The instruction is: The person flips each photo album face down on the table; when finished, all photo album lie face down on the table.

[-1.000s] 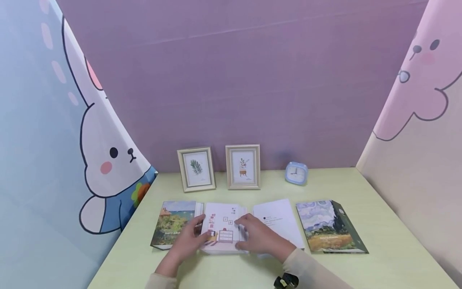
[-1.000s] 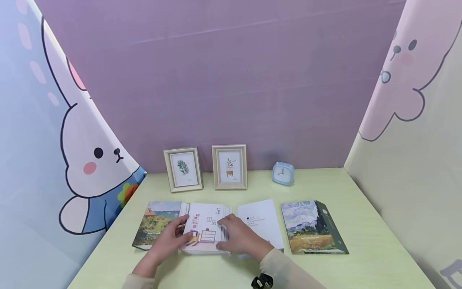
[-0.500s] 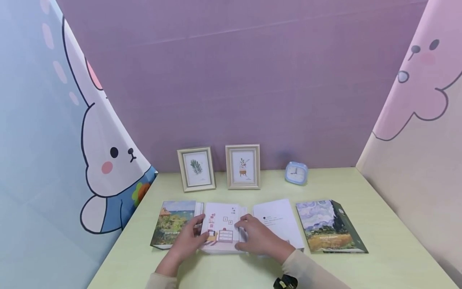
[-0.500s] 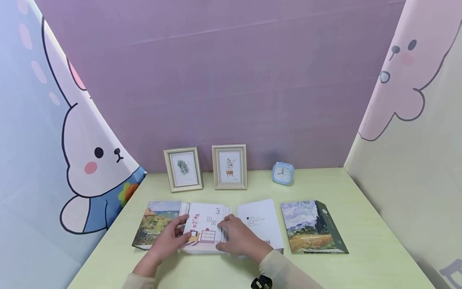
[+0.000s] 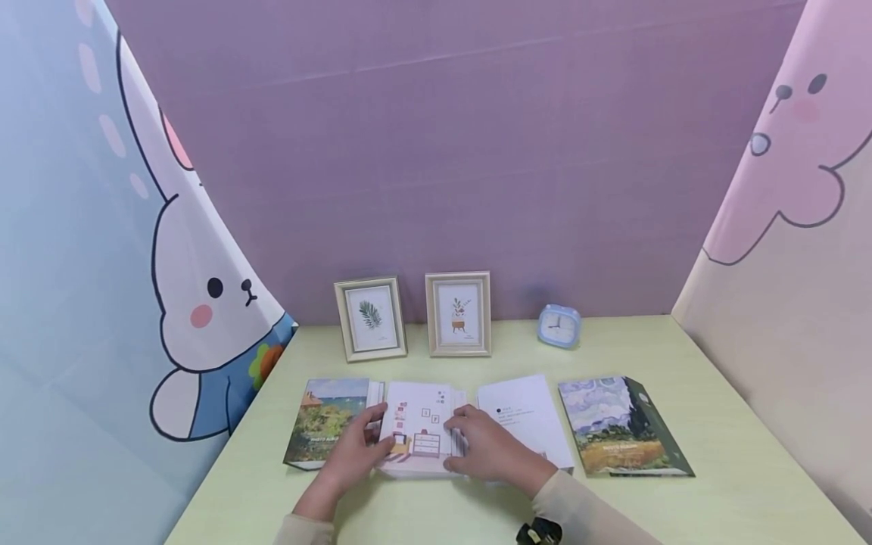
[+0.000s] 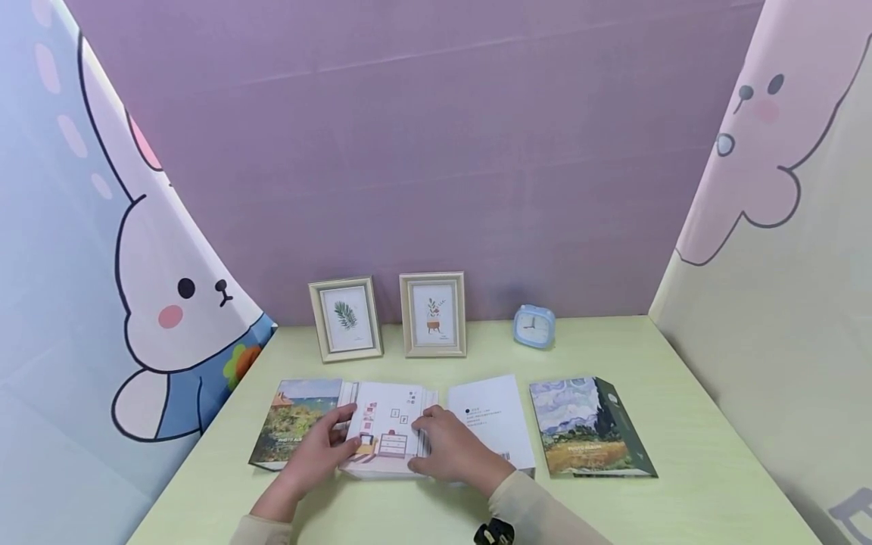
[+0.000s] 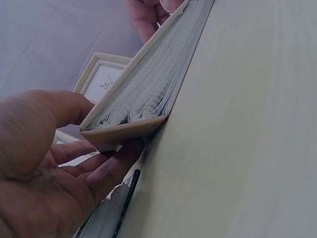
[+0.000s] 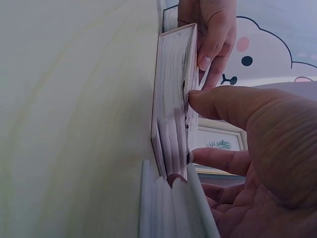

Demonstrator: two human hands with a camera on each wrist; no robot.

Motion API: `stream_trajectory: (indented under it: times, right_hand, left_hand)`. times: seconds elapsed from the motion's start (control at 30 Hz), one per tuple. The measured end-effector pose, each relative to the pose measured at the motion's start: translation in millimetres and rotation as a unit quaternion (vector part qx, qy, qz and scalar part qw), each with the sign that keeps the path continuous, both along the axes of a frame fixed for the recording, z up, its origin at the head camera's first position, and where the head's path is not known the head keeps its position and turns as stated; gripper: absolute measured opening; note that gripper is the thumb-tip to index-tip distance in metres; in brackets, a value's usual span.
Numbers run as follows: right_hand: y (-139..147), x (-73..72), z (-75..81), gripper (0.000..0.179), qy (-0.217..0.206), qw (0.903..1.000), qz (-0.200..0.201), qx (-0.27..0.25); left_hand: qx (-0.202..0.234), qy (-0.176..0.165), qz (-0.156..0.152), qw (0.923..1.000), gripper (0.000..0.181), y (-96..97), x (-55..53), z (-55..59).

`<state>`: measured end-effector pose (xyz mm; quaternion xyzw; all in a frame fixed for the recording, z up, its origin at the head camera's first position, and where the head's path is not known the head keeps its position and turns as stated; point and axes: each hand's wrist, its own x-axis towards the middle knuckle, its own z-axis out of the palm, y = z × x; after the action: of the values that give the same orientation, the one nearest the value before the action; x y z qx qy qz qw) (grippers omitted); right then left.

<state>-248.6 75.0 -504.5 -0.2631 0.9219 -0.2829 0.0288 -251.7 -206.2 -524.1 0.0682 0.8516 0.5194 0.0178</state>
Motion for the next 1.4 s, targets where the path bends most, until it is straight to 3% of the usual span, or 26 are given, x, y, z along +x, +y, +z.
stream_trajectory:
  times: [0.17,0.47,0.63,1.0,1.23,1.4]
  right_hand:
    - [0.1,0.7,3.7,0.064,0.001,1.0000,0.001,0.001]
    - [0.1,1.2,4.4,0.064,-0.014,0.9997,-0.002,-0.018]
    - [-0.8,1.1,4.0,0.066,-0.009,0.9996,-0.001,-0.026]
    - [-2.2,1.8,3.3,0.070,-0.014,0.9987,-0.004,-0.049]
    - [-4.9,3.7,4.4,0.071,-0.017,0.9985,-0.001,-0.052]
    - [-6.5,4.2,7.1,0.073,-0.008,0.9989,0.006,-0.045]
  left_hand:
    - [0.017,0.004,0.009,0.9998,0.063,0.2,-0.3,-0.4]
    - [0.093,0.015,0.009,0.9955,0.062,1.3,2.7,2.3]
    - [0.135,0.003,0.009,0.9908,0.062,1.0,2.9,4.6]
    - [0.203,-0.004,-0.021,0.9790,0.057,1.8,7.8,12.3]
    - [0.193,0.011,-0.015,0.9810,0.057,1.8,7.8,12.7]
    - [0.207,0.020,-0.025,0.9779,0.056,0.9,8.2,12.5]
